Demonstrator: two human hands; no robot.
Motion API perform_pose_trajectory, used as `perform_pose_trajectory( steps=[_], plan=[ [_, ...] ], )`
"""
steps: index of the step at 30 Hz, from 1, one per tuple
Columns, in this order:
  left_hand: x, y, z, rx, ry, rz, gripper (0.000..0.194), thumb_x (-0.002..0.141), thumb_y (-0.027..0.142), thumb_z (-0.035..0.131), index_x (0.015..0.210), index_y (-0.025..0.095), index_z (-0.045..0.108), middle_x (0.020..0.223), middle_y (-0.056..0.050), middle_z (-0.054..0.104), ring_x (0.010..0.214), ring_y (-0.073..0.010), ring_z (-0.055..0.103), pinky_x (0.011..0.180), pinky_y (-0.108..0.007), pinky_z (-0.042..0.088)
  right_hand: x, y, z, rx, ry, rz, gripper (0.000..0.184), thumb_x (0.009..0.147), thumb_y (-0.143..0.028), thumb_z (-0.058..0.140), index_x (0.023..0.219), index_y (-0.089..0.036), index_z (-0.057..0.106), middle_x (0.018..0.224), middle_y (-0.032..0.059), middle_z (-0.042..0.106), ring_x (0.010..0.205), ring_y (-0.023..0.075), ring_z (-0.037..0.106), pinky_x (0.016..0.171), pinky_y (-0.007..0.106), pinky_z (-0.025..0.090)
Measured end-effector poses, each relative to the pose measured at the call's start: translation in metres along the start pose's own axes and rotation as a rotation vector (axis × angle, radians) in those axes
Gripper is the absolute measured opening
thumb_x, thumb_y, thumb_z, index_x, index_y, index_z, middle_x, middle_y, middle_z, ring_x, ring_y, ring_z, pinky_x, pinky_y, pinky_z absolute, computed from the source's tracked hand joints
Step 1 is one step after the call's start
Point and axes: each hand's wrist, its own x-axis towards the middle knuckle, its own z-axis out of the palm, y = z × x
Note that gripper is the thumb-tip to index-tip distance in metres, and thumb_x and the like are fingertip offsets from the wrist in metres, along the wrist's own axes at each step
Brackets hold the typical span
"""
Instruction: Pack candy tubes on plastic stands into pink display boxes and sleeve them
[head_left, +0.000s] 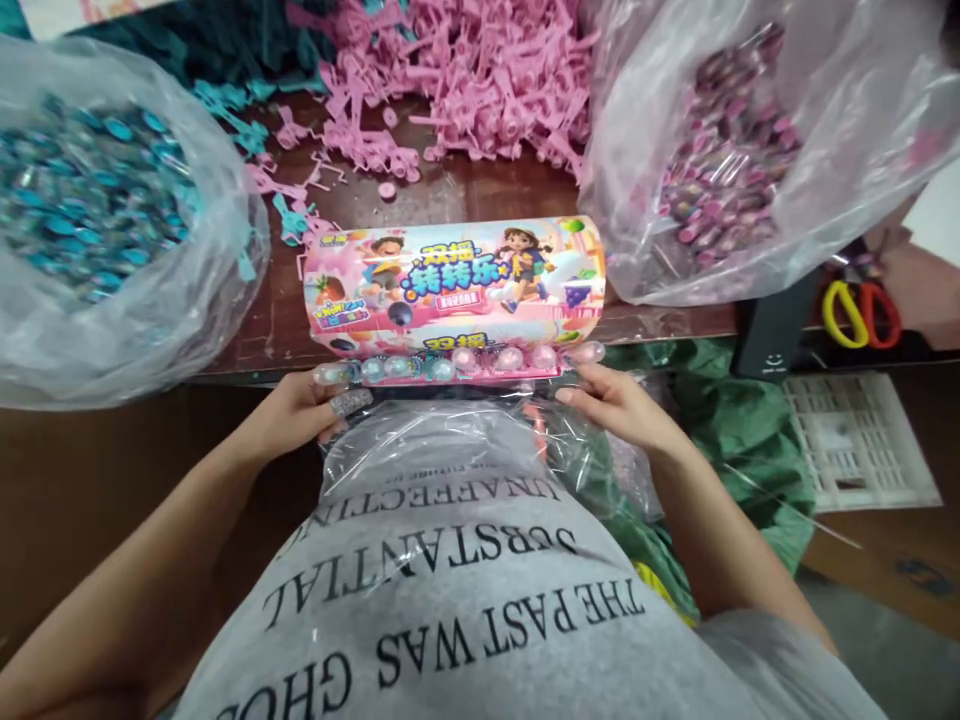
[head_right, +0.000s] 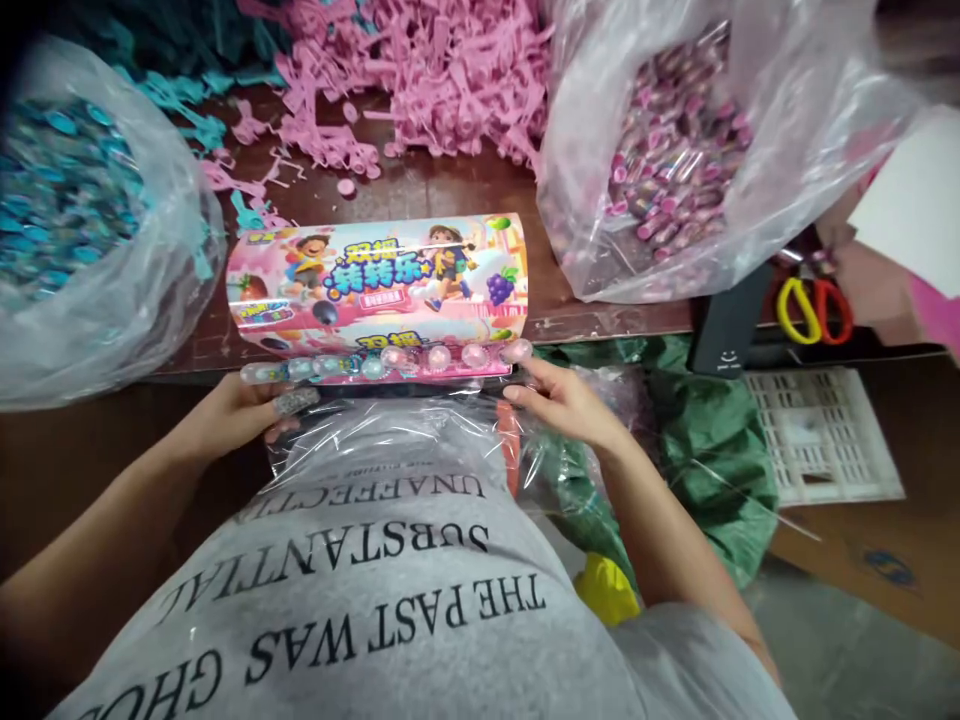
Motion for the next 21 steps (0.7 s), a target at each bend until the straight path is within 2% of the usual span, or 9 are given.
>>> perform_pose_trajectory(
  steps=[1, 3, 5, 6, 8, 10, 14, 18, 21],
  plan=[
    [0.001, -0.001, -0.001, 0.069, 0.005, 0.043, 0.032, 0.076, 0.051, 0.079, 0.07, 0.021, 0.069, 0.054, -0.002, 0.063, 0.044, -0.0154, 0.052, 0.047, -0.025, 0.045, -0.002, 0.003, -0.007, -0.096, -0.006, -0.055, 0.034, 0.098, -0.051, 0.069, 0.123, -0.028, 0.075, 0.063, -0.005, 0.067, 0.05, 0.0153, 0.057, 0.054, 0.031, 0.05],
    [0.004, -0.005, -0.004, 0.316, 0.048, 0.186, 0.027, 0.081, 0.05, 0.072, 0.077, 0.024, 0.072, 0.066, -0.005, 0.071, 0.061, -0.0225, 0.065, 0.067, -0.032, 0.057, -0.008, 0.009, -0.021, -0.369, -0.051, -0.228, 0.03, 0.102, -0.045, 0.066, 0.127, -0.032, 0.075, 0.083, -0.002, 0.08, 0.068, 0.0188, 0.073, 0.08, 0.04, 0.061],
    [0.009, -0.014, -0.007, 0.633, 0.074, 0.337, 0.018, 0.083, 0.041, 0.064, 0.083, 0.025, 0.074, 0.073, -0.007, 0.075, 0.079, -0.0297, 0.072, 0.096, -0.045, 0.056, -0.011, 0.011, -0.032, -0.645, -0.124, -0.41, 0.024, 0.104, -0.035, 0.063, 0.123, -0.034, 0.077, 0.108, 0.0003, 0.084, 0.099, 0.0235, 0.079, 0.11, 0.053, 0.052],
    [0.012, -0.018, -0.008, 0.777, 0.06, 0.388, 0.017, 0.083, 0.034, 0.06, 0.085, 0.025, 0.074, 0.073, -0.008, 0.075, 0.082, -0.0315, 0.073, 0.107, -0.052, 0.05, -0.01, 0.012, -0.035, -0.748, -0.167, -0.472, 0.024, 0.104, -0.03, 0.061, 0.121, -0.033, 0.078, 0.117, 0.001, 0.083, 0.111, 0.0255, 0.077, 0.117, 0.057, 0.046],
    [0.016, -0.026, -0.007, 0.984, 0.013, 0.438, 0.024, 0.084, 0.023, 0.052, 0.091, 0.025, 0.074, 0.07, -0.008, 0.074, 0.08, -0.0316, 0.074, 0.116, -0.058, 0.042, -0.005, 0.011, -0.036, -0.877, -0.201, -0.525, 0.03, 0.104, -0.02, 0.056, 0.122, -0.031, 0.078, 0.126, 0.003, 0.08, 0.123, 0.0281, 0.073, 0.118, 0.06, 0.045],
    [0.016, -0.031, -0.007, 1.072, 0.022, 0.453, 0.031, 0.086, 0.018, 0.047, 0.095, 0.027, 0.075, 0.071, -0.006, 0.076, 0.079, -0.0303, 0.075, 0.116, -0.058, 0.042, 0.003, 0.008, -0.035, -0.923, -0.165, -0.518, 0.03, 0.103, -0.018, 0.056, 0.12, -0.029, 0.079, 0.128, 0.0044, 0.079, 0.125, 0.0281, 0.072, 0.112, 0.054, 0.052],
    [0.005, -0.023, -0.021, 0.89, 0.137, 0.507, 0.026, 0.09, 0.026, 0.051, 0.096, 0.03, 0.077, 0.093, -0.002, 0.083, 0.095, -0.0302, 0.077, 0.112, -0.056, 0.047, 0.015, -0.011, -0.042, -0.8, -0.033, -0.498, 0.02, 0.103, -0.028, 0.062, 0.11, -0.031, 0.08, 0.117, 0.0028, 0.082, 0.111, 0.0245, 0.077, 0.1, 0.042, 0.059],
    [-0.013, 0.007, -0.046, 0.525, 0.11, 0.585, 0.021, 0.091, 0.03, 0.065, 0.105, 0.039, 0.079, 0.126, 0.003, 0.079, 0.113, -0.0273, 0.073, 0.107, -0.049, 0.054, 0.019, -0.043, -0.066, -0.422, -0.098, -0.513, 0.016, 0.1, -0.03, 0.067, 0.108, -0.034, 0.08, 0.113, 0.0017, 0.082, 0.104, 0.0228, 0.077, 0.097, 0.039, 0.059],
    [-0.013, 0.029, -0.054, 0.382, 0.166, 0.672, 0.018, 0.09, 0.028, 0.074, 0.101, 0.04, 0.082, 0.145, 0.005, 0.069, 0.13, -0.0277, 0.066, 0.11, -0.047, 0.054, 0.031, -0.052, -0.075, -0.241, -0.091, -0.476, 0.009, 0.095, -0.034, 0.074, 0.101, -0.034, 0.081, 0.11, 0.0031, 0.08, 0.102, 0.0238, 0.075, 0.098, 0.042, 0.059]
  ],
)
